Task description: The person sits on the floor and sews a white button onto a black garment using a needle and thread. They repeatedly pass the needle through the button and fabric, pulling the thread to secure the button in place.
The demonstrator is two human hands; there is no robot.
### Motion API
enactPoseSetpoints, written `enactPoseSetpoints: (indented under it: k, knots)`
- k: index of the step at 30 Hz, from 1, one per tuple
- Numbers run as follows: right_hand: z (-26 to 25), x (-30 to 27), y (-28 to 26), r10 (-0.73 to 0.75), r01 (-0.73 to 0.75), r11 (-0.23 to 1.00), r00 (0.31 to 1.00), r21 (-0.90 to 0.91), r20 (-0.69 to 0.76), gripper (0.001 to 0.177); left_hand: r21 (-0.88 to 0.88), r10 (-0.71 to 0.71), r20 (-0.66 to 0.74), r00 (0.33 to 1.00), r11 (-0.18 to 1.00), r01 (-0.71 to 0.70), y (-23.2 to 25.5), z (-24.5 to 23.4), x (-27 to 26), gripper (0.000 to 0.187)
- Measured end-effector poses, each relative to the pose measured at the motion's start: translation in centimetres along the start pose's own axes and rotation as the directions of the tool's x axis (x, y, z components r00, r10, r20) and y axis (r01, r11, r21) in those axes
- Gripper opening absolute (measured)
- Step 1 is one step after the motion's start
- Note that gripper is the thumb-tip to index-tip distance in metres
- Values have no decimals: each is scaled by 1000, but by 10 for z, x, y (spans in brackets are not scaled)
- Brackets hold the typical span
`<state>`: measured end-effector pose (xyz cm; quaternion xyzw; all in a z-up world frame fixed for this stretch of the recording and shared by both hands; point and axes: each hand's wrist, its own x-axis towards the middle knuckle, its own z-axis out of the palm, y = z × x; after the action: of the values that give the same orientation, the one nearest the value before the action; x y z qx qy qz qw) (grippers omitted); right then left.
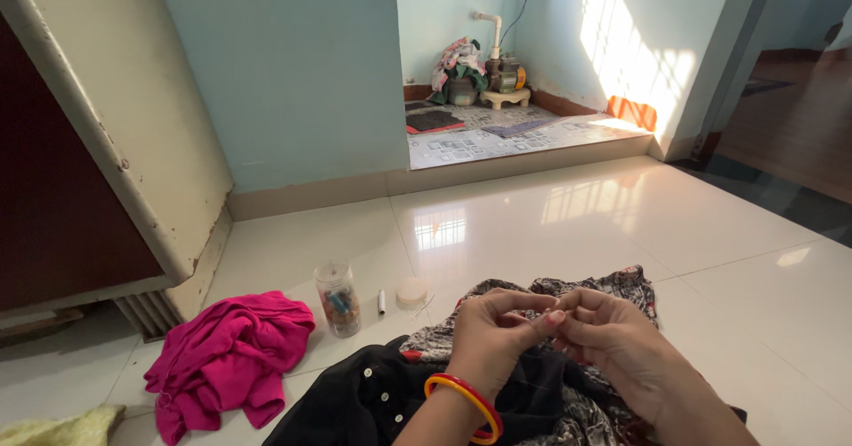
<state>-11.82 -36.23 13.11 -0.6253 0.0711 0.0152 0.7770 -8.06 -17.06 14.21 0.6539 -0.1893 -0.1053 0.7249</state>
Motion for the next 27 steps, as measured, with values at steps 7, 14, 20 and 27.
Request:
enactPoseSetpoints:
  k: [7,14,20,27]
  knots:
    - [25,-11,-5,39,-35,972,999,233,-13,11,-293,-160,-56,986,946,137,5,-3,-14,27]
    - [38,-19,-9,63,-77,967,996,243,66,12,-294,-191,-112,975,944,151,1,-8,-16,21]
    - [28,-32,-13,189,-190,981,981,24,51,19,-362,-202,-78,976,918,161,23,-31,-19,31]
    - [-28,-26,-14,191,-179,978,975,-107,110,18,-320,-278,-124,953,920,227,10,-75,-7,27]
